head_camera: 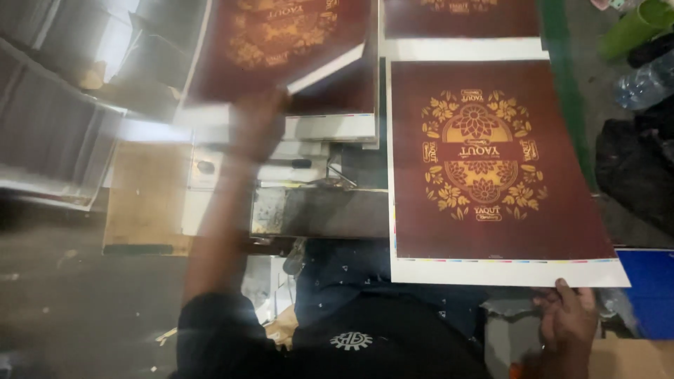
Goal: Stacking and aligning printed cardstock sheets on a workbench in a print shop.
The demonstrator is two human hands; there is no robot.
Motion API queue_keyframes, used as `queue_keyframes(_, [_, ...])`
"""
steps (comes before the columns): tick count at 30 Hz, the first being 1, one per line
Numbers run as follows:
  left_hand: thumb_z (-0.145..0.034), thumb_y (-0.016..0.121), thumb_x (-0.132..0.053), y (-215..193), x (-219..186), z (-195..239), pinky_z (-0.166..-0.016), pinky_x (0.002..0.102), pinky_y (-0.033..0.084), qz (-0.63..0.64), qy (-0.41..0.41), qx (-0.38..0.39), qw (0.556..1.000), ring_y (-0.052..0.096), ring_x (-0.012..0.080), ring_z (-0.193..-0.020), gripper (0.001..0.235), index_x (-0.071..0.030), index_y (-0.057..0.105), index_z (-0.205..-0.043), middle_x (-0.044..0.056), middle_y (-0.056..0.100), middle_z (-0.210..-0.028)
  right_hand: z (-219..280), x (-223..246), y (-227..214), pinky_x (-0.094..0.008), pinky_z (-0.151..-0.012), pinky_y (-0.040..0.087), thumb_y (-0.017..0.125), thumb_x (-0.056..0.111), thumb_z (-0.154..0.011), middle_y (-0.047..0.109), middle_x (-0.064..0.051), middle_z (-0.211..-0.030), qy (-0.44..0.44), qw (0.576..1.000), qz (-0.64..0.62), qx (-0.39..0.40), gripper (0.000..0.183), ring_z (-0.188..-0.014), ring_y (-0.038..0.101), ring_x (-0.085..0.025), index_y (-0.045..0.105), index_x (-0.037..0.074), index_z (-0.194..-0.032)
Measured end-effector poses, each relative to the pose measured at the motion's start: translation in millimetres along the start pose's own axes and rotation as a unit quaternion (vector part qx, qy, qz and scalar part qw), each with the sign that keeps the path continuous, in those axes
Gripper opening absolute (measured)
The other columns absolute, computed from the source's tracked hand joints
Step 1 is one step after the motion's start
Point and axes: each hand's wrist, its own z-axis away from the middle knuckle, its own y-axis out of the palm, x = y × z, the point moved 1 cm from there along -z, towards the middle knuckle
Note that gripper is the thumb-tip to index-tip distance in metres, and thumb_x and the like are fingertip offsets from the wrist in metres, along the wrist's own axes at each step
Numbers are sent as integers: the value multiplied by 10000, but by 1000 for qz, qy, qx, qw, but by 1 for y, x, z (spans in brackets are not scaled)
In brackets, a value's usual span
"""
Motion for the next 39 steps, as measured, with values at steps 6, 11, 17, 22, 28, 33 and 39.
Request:
queue_keyframes(6, [-872, 659, -138, -6, -65, 49, -691, 477, 547, -12, 21, 3, 1000, 680, 350, -821, 253, -65, 610, -1109, 133, 656, -987, 26, 48, 65, -280, -653, 541, 513, 80, -1077, 691, -115, -1135, 74, 994, 48, -57, 362, -893, 694, -163, 540, 30, -1434])
queue_keyframes(11, [-885, 639, -32, 6, -87, 80, -705, 451, 561, 19, -20, -2, 1000, 696, 344, -858, 236, -60, 645, -1118, 139, 689, -1005, -31, 7, 57, -274, -600, 523, 525, 44, -1081, 675, -96, -1146, 8, 999, -5, 40, 370, -852, 684, -177, 493, 31, -1450])
queue_keyframes(17, [-887, 650, -32, 3, -101, 77, -764, 439, 583, 29, -30, -35, 998, 719, 333, -936, 200, -47, 671, -1085, 135, 718, -1034, -98, 9, 93, -294, -573, 515, 526, 86, -1080, 684, -89, -1138, 1, 997, 4, 76, 362, -855, 720, -220, 491, 46, -1438])
queue_keyframes(22, [-825, 655, -18, -17, -110, 67, -786, 431, 589, 36, -25, -42, 998, 715, 348, -950, 316, -14, 685, -1139, 172, 723, -1095, -98, 16, 110, -284, -584, 517, 495, 173, -1101, 710, -145, -1132, 26, 994, 17, 101, 428, -863, 718, -217, 453, 46, -1507])
queue_keyframes(28, [-931, 753, -94, 3, -150, 71, -822, 414, 596, 128, 73, -55, 988, 735, 318, -1010, 246, -58, 691, -1167, 137, 712, -1173, -53, -21, 131, -272, -583, 515, 529, 259, -1079, 718, -193, -1161, 59, 992, 3, 109, 620, -851, 723, -216, 365, 34, -1633])
queue_keyframes(33, [-858, 724, -100, 31, -223, 80, -831, 439, 567, 191, 108, 22, 975, 678, 319, -989, 179, -31, 672, -1014, 144, 682, -1080, 19, 10, 218, -283, -589, 580, 601, 274, -962, 749, -166, -1187, 68, 951, 31, 300, 614, -902, 748, -217, 430, 81, -1519])
queue_keyframes(39, [-883, 719, -190, 16, -244, 63, -793, 478, 521, 257, 113, 129, 951, 632, 367, -898, 183, -34, 649, -950, 174, 652, -989, 7, -12, 226, -315, -581, 580, 627, 202, -1015, 678, -99, -1059, 52, 955, -85, 279, 372, -823, 657, -177, 560, 8, -1325])
